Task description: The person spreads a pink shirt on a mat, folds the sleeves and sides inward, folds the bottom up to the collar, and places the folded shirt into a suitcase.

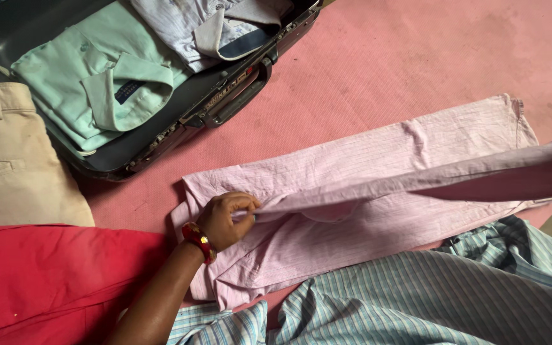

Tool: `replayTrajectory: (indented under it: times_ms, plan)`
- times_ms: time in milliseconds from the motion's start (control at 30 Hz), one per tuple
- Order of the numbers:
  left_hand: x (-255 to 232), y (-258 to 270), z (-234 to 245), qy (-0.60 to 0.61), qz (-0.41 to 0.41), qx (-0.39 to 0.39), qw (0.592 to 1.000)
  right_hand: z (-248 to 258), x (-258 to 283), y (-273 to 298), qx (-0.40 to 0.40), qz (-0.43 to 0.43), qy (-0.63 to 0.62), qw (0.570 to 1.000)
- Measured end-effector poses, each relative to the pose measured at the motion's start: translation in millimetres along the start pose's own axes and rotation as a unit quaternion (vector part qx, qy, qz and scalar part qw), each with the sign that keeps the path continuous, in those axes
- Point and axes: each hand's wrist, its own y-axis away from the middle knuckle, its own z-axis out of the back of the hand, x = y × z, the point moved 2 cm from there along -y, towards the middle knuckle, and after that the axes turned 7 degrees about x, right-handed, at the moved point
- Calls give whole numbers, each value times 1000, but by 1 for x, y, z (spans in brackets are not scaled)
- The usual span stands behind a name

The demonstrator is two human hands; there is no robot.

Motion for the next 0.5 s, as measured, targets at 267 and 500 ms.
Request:
replayTrajectory:
  times_ms: [267,500]
  plan:
    - [0,-9,9,-38,121,-44,991,35,-27,-39,-64,16,116,991]
    - [12,-22,10,-53,125,-111,985,-17,-90,33,53,280,457,843]
